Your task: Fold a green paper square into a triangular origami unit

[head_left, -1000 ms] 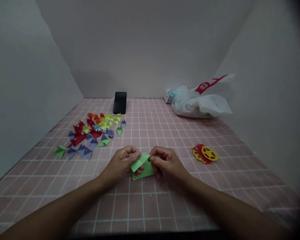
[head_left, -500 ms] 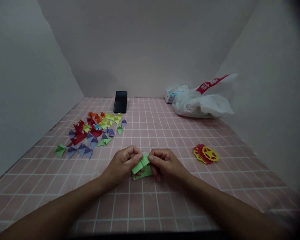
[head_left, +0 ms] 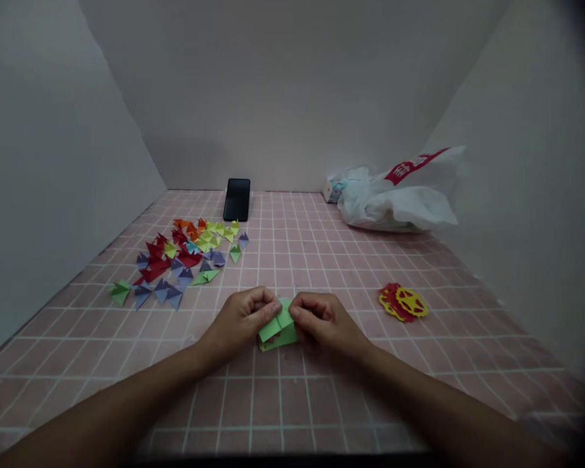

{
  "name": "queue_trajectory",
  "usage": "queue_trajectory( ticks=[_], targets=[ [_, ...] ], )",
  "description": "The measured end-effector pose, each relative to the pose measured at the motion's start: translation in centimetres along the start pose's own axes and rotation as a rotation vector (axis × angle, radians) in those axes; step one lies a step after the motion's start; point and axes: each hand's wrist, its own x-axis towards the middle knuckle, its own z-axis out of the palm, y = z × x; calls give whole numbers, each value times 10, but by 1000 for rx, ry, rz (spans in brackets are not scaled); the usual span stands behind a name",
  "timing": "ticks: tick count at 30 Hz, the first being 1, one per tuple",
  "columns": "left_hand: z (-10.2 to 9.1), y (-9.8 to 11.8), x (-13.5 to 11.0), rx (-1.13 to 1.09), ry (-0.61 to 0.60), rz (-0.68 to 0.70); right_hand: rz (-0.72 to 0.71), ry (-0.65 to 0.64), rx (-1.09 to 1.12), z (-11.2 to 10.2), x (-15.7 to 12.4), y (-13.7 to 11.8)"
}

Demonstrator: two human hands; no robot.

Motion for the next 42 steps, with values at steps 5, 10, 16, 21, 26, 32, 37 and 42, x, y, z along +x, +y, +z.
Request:
queue_trajectory(
  ticks=[5,10,16,21,26,32,37,42],
  targets=[
    [0,-1,-2,85,-7,51,28,-26,43,1,0,2],
    [-1,0,-2,77,-23,47,-27,32,-63,2,-2,-1],
    [-1,1,-1,-37,23,-9,22,-35,73,2,-1,2],
    [0,3,-3,-121,60,-41,99,-77,185,3,-1,2],
    [2,4,-6,-135,58,26,80,-67,188,4,-3,-3],
    [6,-1,-4,-262,-10,-68,18,44,280,8,-2,6],
    [5,2,-3,-191,63,-46,-64,9,139,3,0,7],
    [4,3,-1,-45,-17,-69,-120,49,17,-2,2,3]
  ],
)
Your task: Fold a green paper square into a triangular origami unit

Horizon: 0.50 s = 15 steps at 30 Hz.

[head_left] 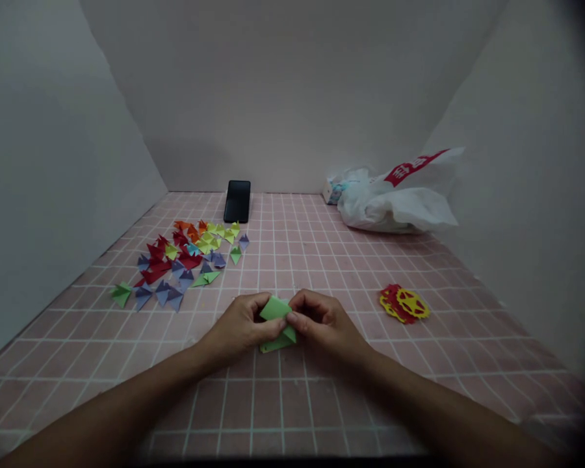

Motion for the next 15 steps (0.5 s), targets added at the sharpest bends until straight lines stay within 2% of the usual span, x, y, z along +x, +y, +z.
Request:
queue_trajectory(
  ticks=[2,5,8,15],
  targets=[
    [0,-2,1,7,-14,14,39,16,51,1,0,0],
    [1,-4,1,-36,34,66,90,16,147,3,0,1],
    [1,-3,0,-80,88,60,134,-2,216,3,1,1],
    [-1,1,0,-73,126,48,135,17,294,3,1,1]
  ],
)
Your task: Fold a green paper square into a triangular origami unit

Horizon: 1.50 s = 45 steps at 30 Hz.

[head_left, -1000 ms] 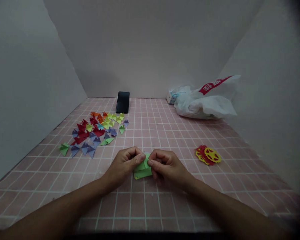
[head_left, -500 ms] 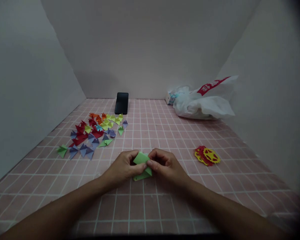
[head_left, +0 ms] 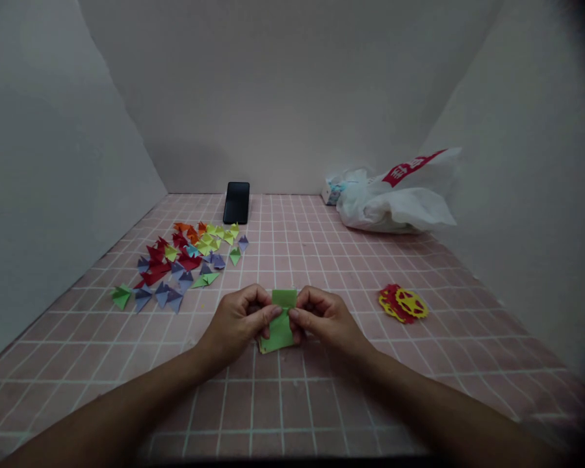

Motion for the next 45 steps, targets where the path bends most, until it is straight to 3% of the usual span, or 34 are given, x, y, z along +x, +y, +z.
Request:
queue_trajectory(
  ticks=[5,8,13,15,20,26,32,45],
  targets=[
    [-1,-4,2,-238,-33,-114,-132,-42,-30,-3,0,2],
    [-2,-6,3,-376,-147,-156,-309,-11,-173,-7,1,1],
    [-3,-7,3,-439,-323,-208,-481,-138,-394,-10,2,-6],
    [-4,-6,4,-378,-308,-186,-446,-129,-391,-10,2,-8],
    [-8,-3,3,-41,-109,2,-110,-91,-346,-7,0,-7],
    [-6,-4,2,44,-111,27,-58,-74,-260,-2,0,-2],
    [-3,-5,2,17,-55,7,-71,-66,-131,-2,1,2],
    [0,0,-2,-69,-52,-76,-341,-31,-326,-5,-4,6]
  ],
)
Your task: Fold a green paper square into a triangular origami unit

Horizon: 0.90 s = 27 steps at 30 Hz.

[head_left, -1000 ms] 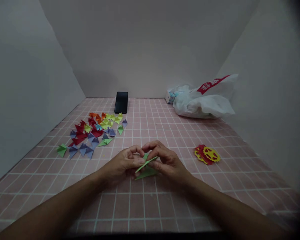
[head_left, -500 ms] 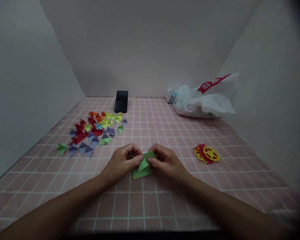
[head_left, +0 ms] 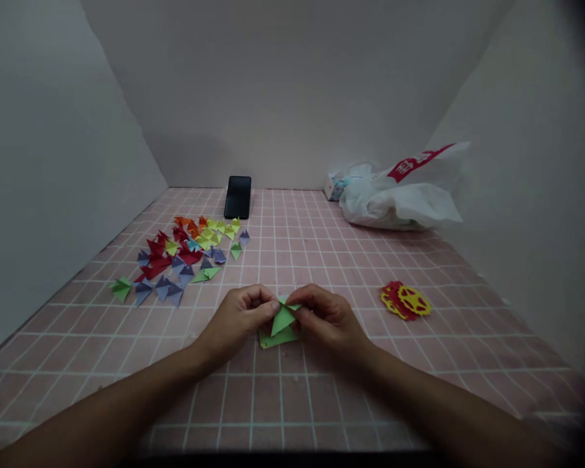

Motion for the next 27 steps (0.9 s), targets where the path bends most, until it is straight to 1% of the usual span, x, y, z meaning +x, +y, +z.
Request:
queue_trajectory(
  ticks=[2,6,11,16,18,21,24,27],
  targets=[
    [0,0,0,-31,12,-7,-71,-17,-59,-1,0,0],
    [-1,-4,1,-110,-12,-37,-194,-23,-184,-4,1,-1],
    [-1,-6,2,-151,-32,-47,-249,-24,-235,-4,2,0],
    [0,-3,1,-121,-1,-38,-290,-22,-297,-3,1,0],
    [0,-2,1,-109,26,-26,-248,-15,-261,-2,2,-2],
    [0,-2,2,-102,62,-16,-61,4,-81,-1,3,-3],
    [-1,-3,4,-100,75,-13,108,-19,136,-2,3,-3],
    [-2,-4,5,-60,95,12,166,-48,298,-3,3,-1]
  ],
)
